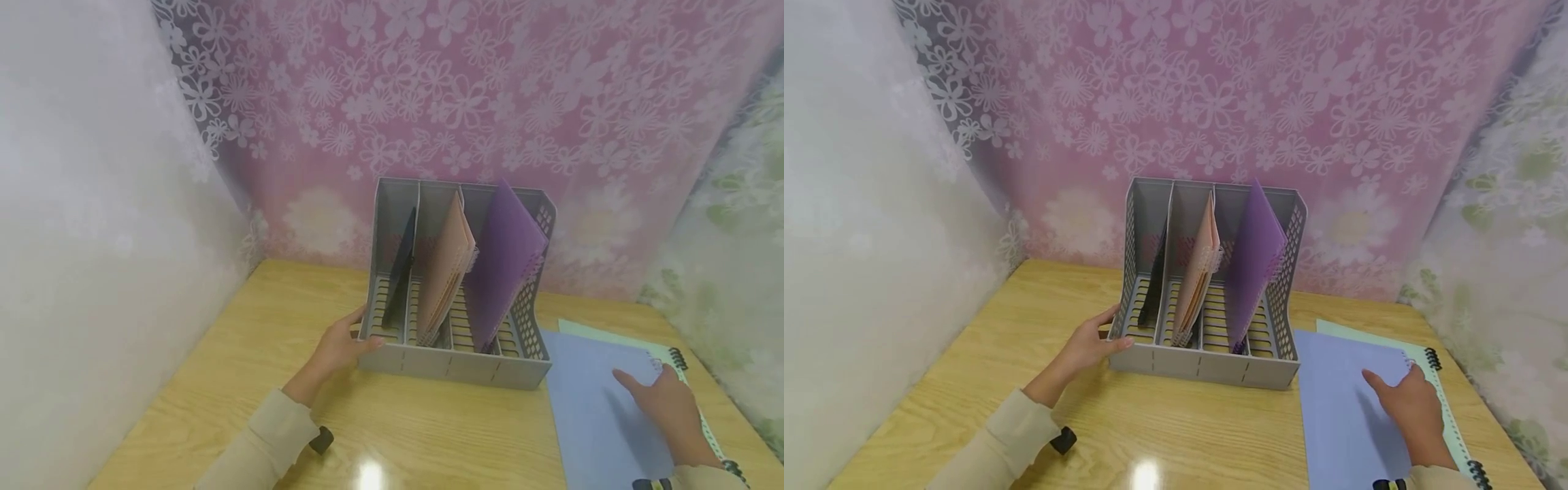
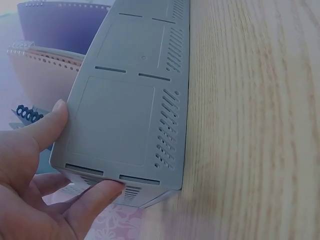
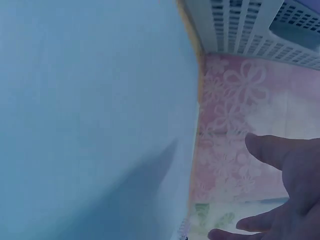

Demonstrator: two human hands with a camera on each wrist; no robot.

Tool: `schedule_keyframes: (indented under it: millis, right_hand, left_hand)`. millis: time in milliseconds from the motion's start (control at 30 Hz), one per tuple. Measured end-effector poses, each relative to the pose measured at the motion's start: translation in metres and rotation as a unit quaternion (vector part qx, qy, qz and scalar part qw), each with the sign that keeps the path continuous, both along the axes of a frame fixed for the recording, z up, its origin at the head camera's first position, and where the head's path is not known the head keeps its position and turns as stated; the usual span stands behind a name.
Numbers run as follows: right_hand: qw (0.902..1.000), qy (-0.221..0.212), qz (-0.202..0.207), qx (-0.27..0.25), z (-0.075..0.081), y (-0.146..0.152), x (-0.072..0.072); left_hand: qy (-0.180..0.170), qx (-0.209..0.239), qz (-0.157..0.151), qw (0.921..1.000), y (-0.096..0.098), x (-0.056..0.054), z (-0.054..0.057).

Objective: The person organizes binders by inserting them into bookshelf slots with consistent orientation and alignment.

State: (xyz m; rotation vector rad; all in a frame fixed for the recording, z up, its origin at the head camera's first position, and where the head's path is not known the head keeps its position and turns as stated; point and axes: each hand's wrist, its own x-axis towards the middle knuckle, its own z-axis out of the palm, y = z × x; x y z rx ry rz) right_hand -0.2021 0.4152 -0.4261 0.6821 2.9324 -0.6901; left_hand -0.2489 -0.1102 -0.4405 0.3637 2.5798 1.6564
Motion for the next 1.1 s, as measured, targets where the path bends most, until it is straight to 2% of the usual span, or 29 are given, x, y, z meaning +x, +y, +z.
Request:
schedule_keyframes:
  millis: [200, 400, 533, 800, 933, 1100]
  right_hand:
    - [0.9976, -0.064, 0.011, 0.026, -0.001, 0.016, 0.003]
    - [0.9954, -0.091, -0.001, 0.030, -0.008, 0.029, 0.005]
    - [0.9937, -0.106, 0.025, 0.028, -0.012, 0.038, 0.005]
    - [0.9893, -0.138, 0.002, 0.048, -0.013, 0.045, 0.005]
    - [0.9848, -0.162, -0.014, 0.061, -0.012, 0.044, 0.003]
    - [0.9758, -0.205, -0.001, 0.076, -0.007, 0.043, -0.003]
  left_hand:
    - [-0.011, 0.017, -0.005, 0.9998, 0.001, 0.000, 0.000]
    - [-0.002, 0.021, -0.004, 0.9998, 0.004, -0.003, -0.002]
    - [-0.004, 0.009, 0.008, 0.9999, 0.004, -0.004, -0.003]
    - [0.006, -0.024, 0.015, 0.9996, 0.002, -0.003, 0.000]
    - [0.009, -0.022, 0.014, 0.9996, 0.001, -0.002, 0.002]
    - [0.007, -0.021, 0.016, 0.9996, -0.001, -0.002, 0.002]
